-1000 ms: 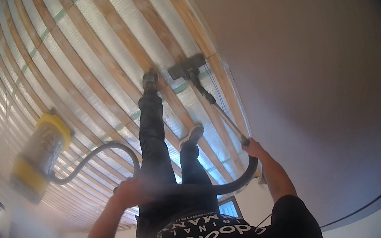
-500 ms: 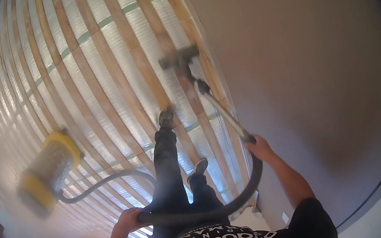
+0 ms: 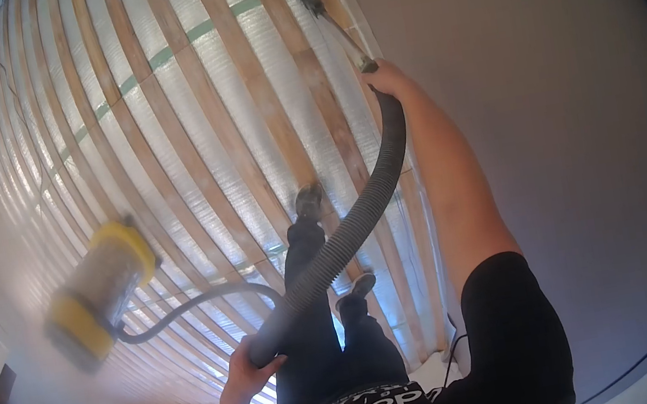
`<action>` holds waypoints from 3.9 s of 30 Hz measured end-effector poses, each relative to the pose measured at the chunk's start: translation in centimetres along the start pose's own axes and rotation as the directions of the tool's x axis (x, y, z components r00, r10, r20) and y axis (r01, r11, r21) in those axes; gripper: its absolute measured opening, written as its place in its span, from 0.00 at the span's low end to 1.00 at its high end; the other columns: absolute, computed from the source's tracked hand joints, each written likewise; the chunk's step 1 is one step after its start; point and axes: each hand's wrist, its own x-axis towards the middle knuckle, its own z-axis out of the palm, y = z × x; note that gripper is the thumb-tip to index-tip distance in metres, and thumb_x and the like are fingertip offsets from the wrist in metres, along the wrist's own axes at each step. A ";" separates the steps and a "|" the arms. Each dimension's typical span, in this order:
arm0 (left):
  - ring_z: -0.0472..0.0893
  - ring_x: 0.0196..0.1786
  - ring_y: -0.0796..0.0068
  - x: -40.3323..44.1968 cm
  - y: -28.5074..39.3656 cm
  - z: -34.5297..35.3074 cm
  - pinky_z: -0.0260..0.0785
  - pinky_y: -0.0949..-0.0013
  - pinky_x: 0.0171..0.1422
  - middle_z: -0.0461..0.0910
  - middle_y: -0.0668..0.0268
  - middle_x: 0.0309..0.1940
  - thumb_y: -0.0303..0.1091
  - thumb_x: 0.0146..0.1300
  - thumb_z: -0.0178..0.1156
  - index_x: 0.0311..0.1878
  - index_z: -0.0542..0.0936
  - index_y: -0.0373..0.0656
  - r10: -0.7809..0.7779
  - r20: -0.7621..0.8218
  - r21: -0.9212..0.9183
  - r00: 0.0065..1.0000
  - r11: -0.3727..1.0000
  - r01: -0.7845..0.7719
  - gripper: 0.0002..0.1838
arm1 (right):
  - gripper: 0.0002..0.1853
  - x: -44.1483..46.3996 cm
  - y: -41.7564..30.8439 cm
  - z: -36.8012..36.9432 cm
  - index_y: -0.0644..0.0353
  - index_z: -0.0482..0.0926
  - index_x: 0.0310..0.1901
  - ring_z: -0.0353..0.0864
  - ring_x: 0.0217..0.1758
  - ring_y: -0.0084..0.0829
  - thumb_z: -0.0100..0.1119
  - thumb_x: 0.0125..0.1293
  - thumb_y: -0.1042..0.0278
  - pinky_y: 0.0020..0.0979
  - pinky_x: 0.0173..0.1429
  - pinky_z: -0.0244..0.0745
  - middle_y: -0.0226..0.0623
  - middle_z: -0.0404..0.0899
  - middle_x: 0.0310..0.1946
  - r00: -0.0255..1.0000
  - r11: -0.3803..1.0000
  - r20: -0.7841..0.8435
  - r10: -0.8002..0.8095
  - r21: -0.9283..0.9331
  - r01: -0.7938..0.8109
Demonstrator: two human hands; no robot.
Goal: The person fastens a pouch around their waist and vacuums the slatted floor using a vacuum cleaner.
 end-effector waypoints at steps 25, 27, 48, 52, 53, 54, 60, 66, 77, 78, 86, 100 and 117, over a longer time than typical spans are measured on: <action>0.88 0.48 0.44 -22.1 -19.9 29.6 0.80 0.50 0.55 0.88 0.52 0.41 0.51 0.54 0.83 0.52 0.84 0.43 0.188 0.171 0.358 0.967 0.903 -0.239 0.30 | 0.47 -46.6 44.1 19.9 0.59 0.62 0.83 0.75 0.77 0.56 0.70 0.68 0.46 0.44 0.80 0.71 0.62 0.76 0.73 0.975 0.979 0.109 0.196 0.039 -0.201; 0.88 0.48 0.44 -23.6 -21.6 32.2 0.81 0.50 0.55 0.88 0.52 0.40 0.51 0.53 0.83 0.52 0.84 0.43 0.208 0.190 0.421 0.960 0.866 -0.271 0.30 | 0.48 -50.3 47.9 22.5 0.58 0.62 0.83 0.77 0.76 0.57 0.71 0.68 0.46 0.45 0.79 0.72 0.63 0.77 0.72 0.975 0.978 0.096 0.202 0.035 -0.206; 0.88 0.49 0.46 -31.8 -36.6 42.6 0.80 0.48 0.56 0.88 0.54 0.43 0.55 0.56 0.81 0.55 0.84 0.47 0.141 0.416 0.525 0.898 0.769 -0.364 0.30 | 0.42 -77.8 71.0 39.5 0.55 0.64 0.81 0.80 0.72 0.59 0.69 0.71 0.48 0.49 0.76 0.75 0.61 0.81 0.68 0.896 0.904 0.124 0.426 -0.016 -0.427; 0.88 0.51 0.46 -32.7 -40.9 44.2 0.80 0.48 0.58 0.88 0.55 0.46 0.57 0.57 0.80 0.57 0.83 0.48 0.100 0.437 0.559 0.894 0.748 -0.357 0.32 | 0.44 -81.3 74.1 41.6 0.54 0.62 0.82 0.81 0.71 0.60 0.69 0.70 0.49 0.49 0.75 0.76 0.64 0.82 0.66 0.899 0.905 0.108 0.425 -0.040 -0.423; 0.88 0.51 0.47 -33.5 -42.5 44.6 0.80 0.49 0.58 0.88 0.55 0.46 0.57 0.57 0.80 0.57 0.83 0.48 0.108 0.428 0.558 0.897 0.749 -0.356 0.32 | 0.45 -82.0 74.5 42.9 0.53 0.61 0.83 0.82 0.70 0.60 0.70 0.70 0.49 0.50 0.75 0.76 0.65 0.82 0.64 0.907 0.912 0.098 0.410 -0.039 -0.408; 0.88 0.52 0.47 -34.0 -44.1 44.9 0.80 0.49 0.59 0.88 0.55 0.46 0.57 0.58 0.79 0.57 0.83 0.48 0.123 0.420 0.559 0.899 0.746 -0.363 0.31 | 0.45 -82.6 74.9 43.8 0.54 0.61 0.83 0.82 0.70 0.60 0.70 0.69 0.49 0.49 0.75 0.76 0.65 0.82 0.65 0.897 0.904 0.121 0.426 -0.023 -0.426; 0.87 0.55 0.47 -36.9 -48.1 45.3 0.79 0.49 0.61 0.88 0.55 0.49 0.58 0.59 0.78 0.58 0.83 0.47 0.080 0.425 0.575 0.902 0.745 -0.338 0.32 | 0.45 -88.6 76.5 48.2 0.58 0.62 0.81 0.84 0.68 0.60 0.70 0.69 0.49 0.49 0.72 0.79 0.65 0.82 0.64 0.887 0.896 0.129 0.444 -0.071 -0.439; 0.87 0.54 0.47 -39.9 -53.0 46.2 0.79 0.49 0.61 0.87 0.55 0.48 0.58 0.58 0.79 0.58 0.83 0.48 0.105 0.437 0.520 0.893 0.781 -0.346 0.32 | 0.39 -95.5 79.2 50.2 0.69 0.71 0.72 0.89 0.59 0.54 0.71 0.68 0.51 0.48 0.68 0.82 0.60 0.87 0.56 0.817 0.842 0.218 0.533 -0.037 -0.539; 0.86 0.53 0.52 -43.3 -58.8 52.0 0.75 0.49 0.62 0.86 0.60 0.44 0.46 0.48 0.82 0.52 0.83 0.49 0.298 0.350 0.460 0.888 0.771 -0.440 0.29 | 0.28 -92.6 74.3 43.3 0.70 0.82 0.61 0.87 0.58 0.51 0.70 0.70 0.53 0.46 0.64 0.79 0.56 0.88 0.53 0.982 0.962 -0.075 0.172 0.226 -0.152; 0.85 0.55 0.53 -43.2 -58.8 52.8 0.73 0.50 0.63 0.86 0.60 0.45 0.45 0.47 0.82 0.52 0.83 0.49 0.310 0.339 0.463 0.888 0.767 -0.444 0.29 | 0.29 -90.1 69.7 41.4 0.70 0.81 0.61 0.86 0.61 0.55 0.69 0.71 0.52 0.47 0.66 0.78 0.59 0.87 0.55 0.990 0.959 -0.038 0.133 0.257 -0.119; 0.84 0.57 0.54 -43.7 -58.2 57.6 0.71 0.50 0.66 0.85 0.61 0.48 0.40 0.45 0.83 0.54 0.83 0.51 0.234 0.114 0.458 0.965 0.850 -0.260 0.30 | 0.35 -61.2 49.1 42.6 0.68 0.78 0.69 0.84 0.68 0.57 0.67 0.70 0.48 0.46 0.70 0.77 0.61 0.84 0.62 0.980 0.975 -0.148 -0.134 0.155 0.156; 0.84 0.57 0.55 -43.0 -57.5 62.0 0.76 0.52 0.63 0.84 0.63 0.48 0.41 0.50 0.81 0.52 0.83 0.52 0.274 0.243 0.400 0.931 0.846 -0.353 0.25 | 0.40 -71.0 61.7 51.1 0.58 0.66 0.78 0.85 0.65 0.60 0.65 0.70 0.47 0.50 0.70 0.78 0.64 0.84 0.61 0.986 0.996 0.141 0.092 -0.035 -0.088; 0.87 0.54 0.52 -42.4 -55.9 60.4 0.78 0.49 0.61 0.86 0.60 0.45 0.51 0.54 0.80 0.53 0.83 0.51 0.186 0.403 0.494 0.896 0.780 -0.384 0.27 | 0.44 -96.1 84.3 54.2 0.57 0.58 0.81 0.82 0.67 0.66 0.67 0.71 0.49 0.53 0.71 0.78 0.69 0.83 0.61 0.870 0.938 0.357 0.340 -0.190 -0.289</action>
